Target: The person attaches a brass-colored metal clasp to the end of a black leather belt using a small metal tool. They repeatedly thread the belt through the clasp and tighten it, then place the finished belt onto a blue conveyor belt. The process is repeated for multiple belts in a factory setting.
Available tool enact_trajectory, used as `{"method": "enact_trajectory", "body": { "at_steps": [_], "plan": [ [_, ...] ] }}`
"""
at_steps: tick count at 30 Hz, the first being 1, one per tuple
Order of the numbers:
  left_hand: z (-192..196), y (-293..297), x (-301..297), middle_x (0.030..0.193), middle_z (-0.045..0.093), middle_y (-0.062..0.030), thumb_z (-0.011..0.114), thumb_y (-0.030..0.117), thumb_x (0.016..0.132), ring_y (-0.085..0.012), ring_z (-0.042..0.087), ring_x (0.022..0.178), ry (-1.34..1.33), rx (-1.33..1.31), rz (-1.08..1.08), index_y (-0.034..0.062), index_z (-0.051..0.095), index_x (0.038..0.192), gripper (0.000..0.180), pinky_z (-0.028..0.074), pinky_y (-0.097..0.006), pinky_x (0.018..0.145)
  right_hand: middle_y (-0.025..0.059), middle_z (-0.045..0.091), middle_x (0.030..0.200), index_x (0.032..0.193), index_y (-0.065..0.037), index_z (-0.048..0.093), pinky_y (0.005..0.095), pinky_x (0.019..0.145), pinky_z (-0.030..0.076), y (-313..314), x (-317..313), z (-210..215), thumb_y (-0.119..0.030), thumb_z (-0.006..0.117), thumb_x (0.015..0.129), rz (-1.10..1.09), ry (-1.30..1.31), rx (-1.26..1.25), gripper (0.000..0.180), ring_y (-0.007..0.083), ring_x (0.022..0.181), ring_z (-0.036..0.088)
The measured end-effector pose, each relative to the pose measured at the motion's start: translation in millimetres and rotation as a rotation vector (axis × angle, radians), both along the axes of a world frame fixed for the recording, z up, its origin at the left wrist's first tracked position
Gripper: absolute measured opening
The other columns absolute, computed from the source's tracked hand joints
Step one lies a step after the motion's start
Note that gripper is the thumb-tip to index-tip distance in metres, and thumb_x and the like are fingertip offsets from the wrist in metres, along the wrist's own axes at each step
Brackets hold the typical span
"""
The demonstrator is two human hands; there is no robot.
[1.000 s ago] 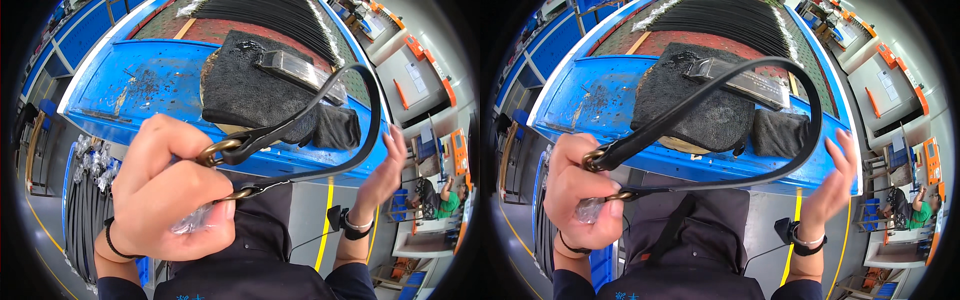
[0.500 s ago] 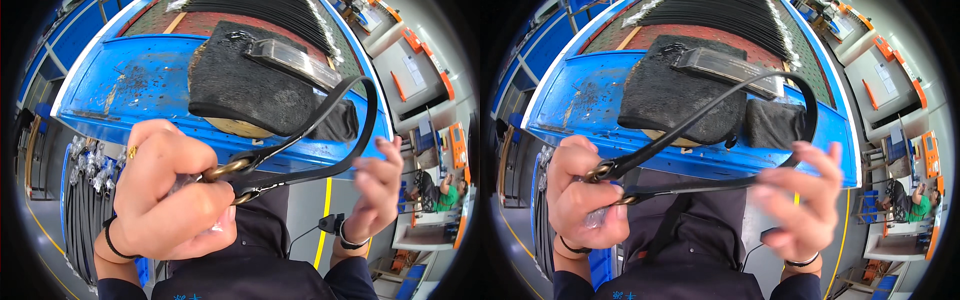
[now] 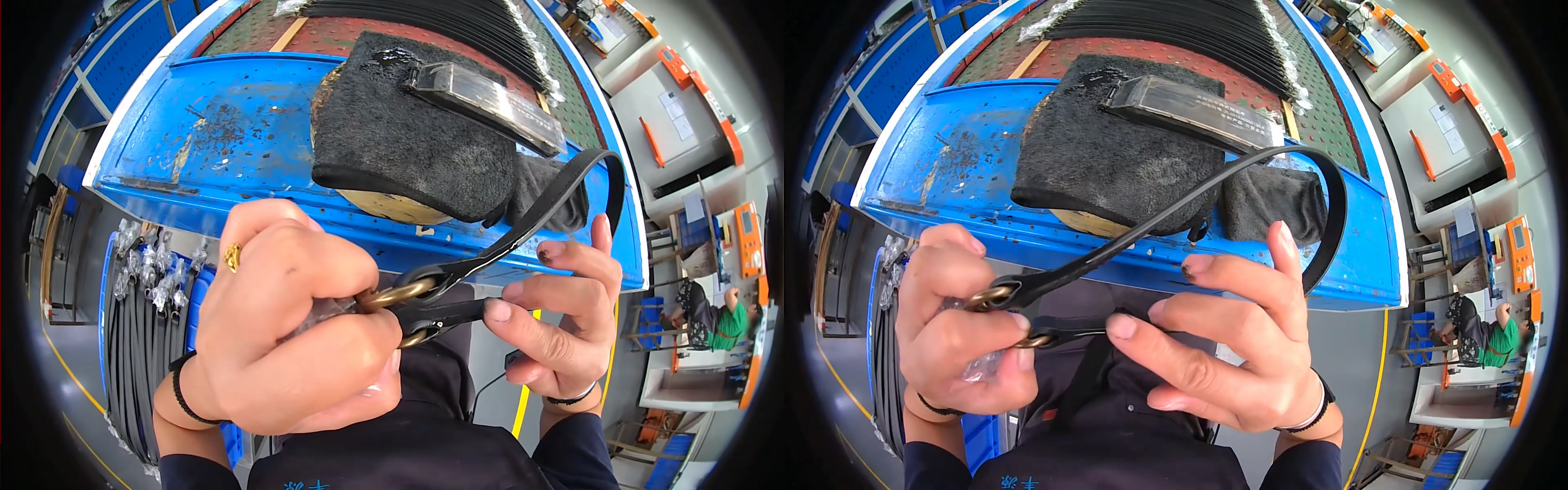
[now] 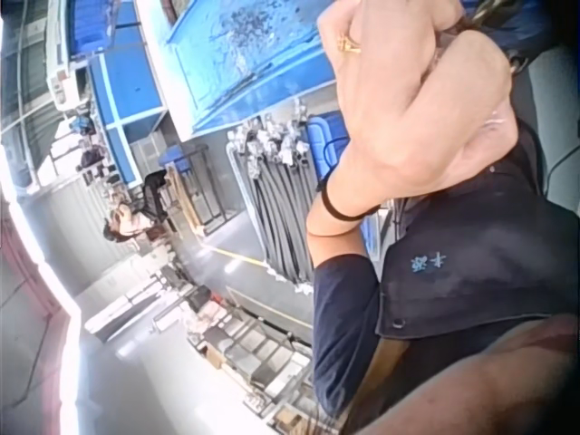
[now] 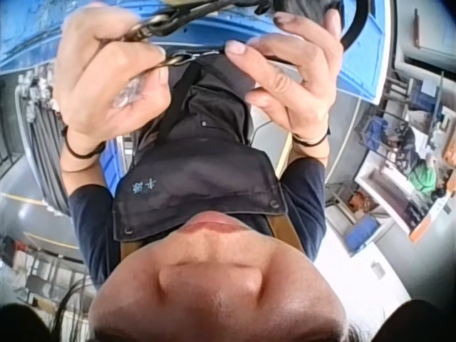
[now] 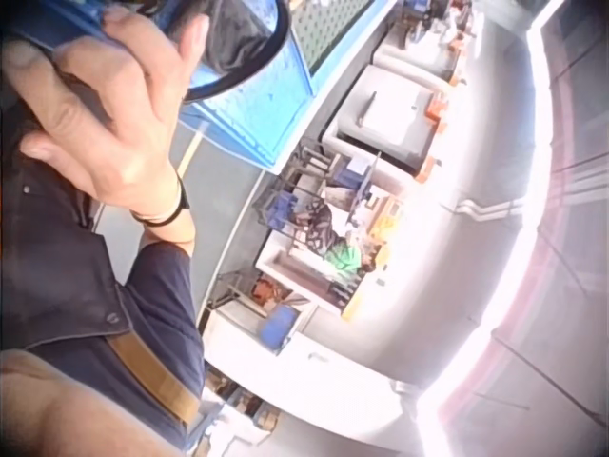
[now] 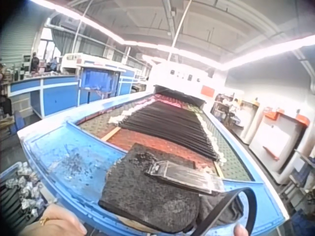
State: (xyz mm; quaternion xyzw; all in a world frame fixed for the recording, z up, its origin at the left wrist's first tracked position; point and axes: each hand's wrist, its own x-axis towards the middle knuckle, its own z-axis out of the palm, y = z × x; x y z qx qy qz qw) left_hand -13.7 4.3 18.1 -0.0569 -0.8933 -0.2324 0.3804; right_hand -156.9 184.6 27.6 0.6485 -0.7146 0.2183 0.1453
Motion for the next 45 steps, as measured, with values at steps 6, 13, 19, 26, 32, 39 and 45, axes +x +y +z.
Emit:
{"method": "enact_trajectory", "body": {
  "at_steps": [6, 13, 19, 26, 32, 39, 45],
  "plan": [
    [-1, 0, -1, 0.073, 0.045, -0.0054, 0.061, 0.007, 0.048, -0.0208, 0.044, 0.064, -0.003, 0.01, 0.007, 0.0118, 0.053, 0.071, 0.025, 0.04, -0.038, 0.065, -0.0013, 0.055, 0.078, 0.089, -0.021, 0.067, 0.0534, 0.1, 0.021, 0, -6, -4, -0.058, 0.039, 0.079, 0.005, 0.04, -0.023, 0.047, 0.0237, 0.091, 0.05],
    [-4, -4, 5, 0.074, 0.043, -0.0049, 0.06, 0.009, 0.051, -0.0206, 0.043, 0.066, -0.005, 0.013, 0.04, 0.0119, 0.053, 0.074, 0.024, 0.04, -0.038, 0.067, 0.0118, 0.053, 0.079, 0.101, 0.004, 0.058, 0.0493, 0.098, 0.028, 18, -39, -20, -0.041, 0.021, 0.092, -0.209, 0.055, -0.658, 0.058, 0.0267, 0.09, 0.051],
    [-10, -4, 12, 0.077, 0.042, -0.0063, 0.06, 0.011, 0.056, -0.0218, 0.042, 0.067, 0.016, 0.002, 0.107, 0.0119, 0.052, 0.077, 0.022, 0.04, -0.04, 0.068, 0.0128, 0.046, 0.123, 0.108, -0.002, 0.058, 0.0462, 0.102, 0.016, 25, -82, -47, -0.018, 0.048, 0.084, -0.565, 0.07, -0.146, 0.03, 0.0314, 0.122, 0.032],
    [-19, 2, 4, 0.073, 0.049, -0.0074, 0.065, 0.007, 0.054, -0.0205, 0.045, 0.063, 0.148, 0.185, 0.121, 0.0068, 0.057, 0.074, 0.021, 0.039, -0.032, 0.06, 0.0099, 0.044, 0.127, 0.1, -0.004, 0.063, 0.0493, 0.103, 0.01, 27, -69, -41, -0.015, 0.056, 0.08, -0.636, 0.165, 0.036, 0.024, 0.0326, 0.128, 0.024],
    [-21, 7, -1, 0.078, 0.048, -0.0091, 0.06, 0.008, 0.067, -0.0178, 0.045, 0.071, 0.158, 0.647, 0.047, 0.0024, 0.053, 0.074, 0.011, 0.037, -0.027, 0.063, 0.0113, 0.043, 0.127, 0.098, -0.004, 0.063, 0.0497, 0.103, 0.009, 24, -64, -35, -0.019, 0.053, 0.083, -0.589, 0.106, -0.024, 0.024, 0.0342, 0.127, 0.025],
    [0, 14, -2, 0.083, 0.047, -0.006, 0.052, 0.01, 0.079, -0.0099, 0.045, 0.075, 0.118, 1.417, -0.28, 0.0029, 0.048, 0.083, 0.009, 0.037, -0.025, 0.071, 0.0099, 0.041, 0.131, 0.095, -0.007, 0.066, 0.0472, 0.104, 0.008, 37, -82, -44, -0.021, 0.051, 0.085, -0.577, -0.181, -0.096, 0.023, 0.0322, 0.129, 0.021],
    [17, 20, -3, 0.078, 0.051, -0.0073, 0.05, 0.015, 0.082, -0.0133, 0.047, 0.072, 0.061, 1.677, -0.489, 0.0026, 0.046, 0.084, 0.013, 0.038, -0.028, 0.072, 0.0094, 0.041, 0.131, 0.096, -0.01, 0.066, 0.0469, 0.105, 0.006, 56, -82, -36, -0.02, 0.052, 0.083, -0.713, 0.015, -0.094, 0.022, 0.0313, 0.129, 0.021]
  ]
}}
